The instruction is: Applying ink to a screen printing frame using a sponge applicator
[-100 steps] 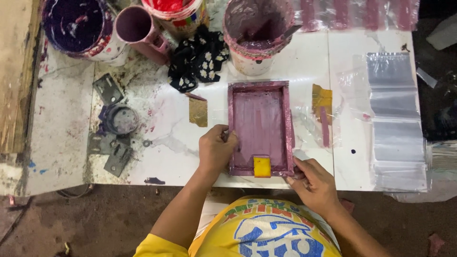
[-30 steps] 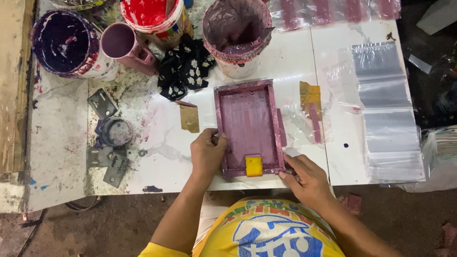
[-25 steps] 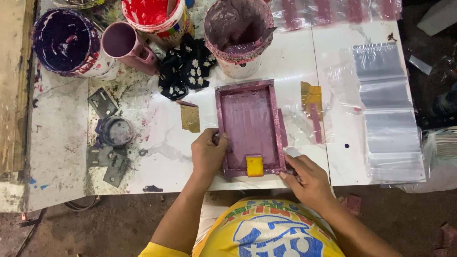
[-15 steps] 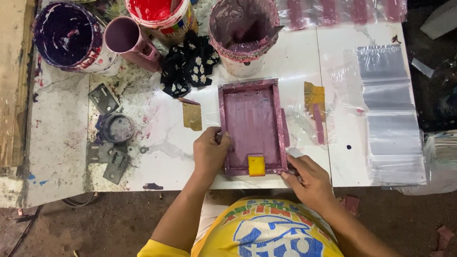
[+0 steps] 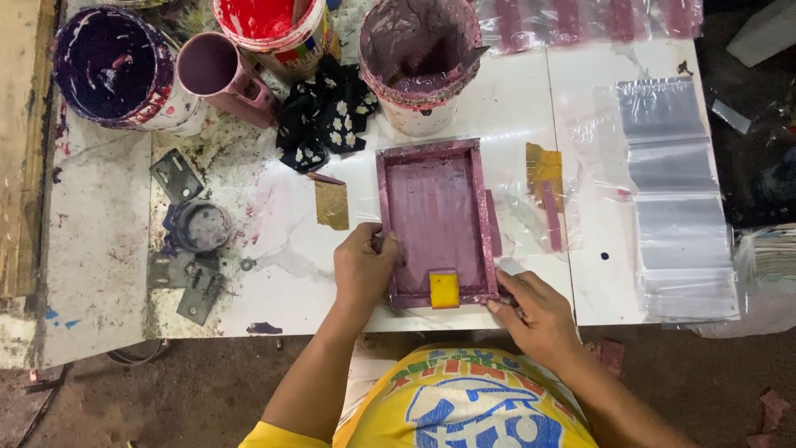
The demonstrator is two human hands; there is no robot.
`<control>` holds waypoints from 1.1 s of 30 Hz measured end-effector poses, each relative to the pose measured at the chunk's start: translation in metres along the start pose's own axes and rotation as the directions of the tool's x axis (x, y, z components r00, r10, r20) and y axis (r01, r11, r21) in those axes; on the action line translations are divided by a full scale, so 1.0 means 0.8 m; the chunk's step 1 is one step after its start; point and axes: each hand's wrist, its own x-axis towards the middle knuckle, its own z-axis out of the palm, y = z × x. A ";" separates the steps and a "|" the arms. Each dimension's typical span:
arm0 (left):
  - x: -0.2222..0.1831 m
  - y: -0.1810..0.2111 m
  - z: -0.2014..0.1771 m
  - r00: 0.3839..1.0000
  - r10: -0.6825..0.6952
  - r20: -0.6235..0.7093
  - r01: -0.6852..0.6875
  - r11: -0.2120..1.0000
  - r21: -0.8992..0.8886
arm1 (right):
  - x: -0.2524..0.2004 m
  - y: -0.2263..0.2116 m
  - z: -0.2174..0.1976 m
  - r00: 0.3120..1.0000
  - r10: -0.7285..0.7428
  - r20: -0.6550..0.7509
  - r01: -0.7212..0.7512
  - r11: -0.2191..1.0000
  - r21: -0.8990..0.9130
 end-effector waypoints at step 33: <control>-0.003 0.006 -0.008 1.000 0.000 0.028 0.000 1.000 -0.003 | 0.001 -0.005 0.001 1.000 -0.013 -0.008 0.013 1.000 -0.011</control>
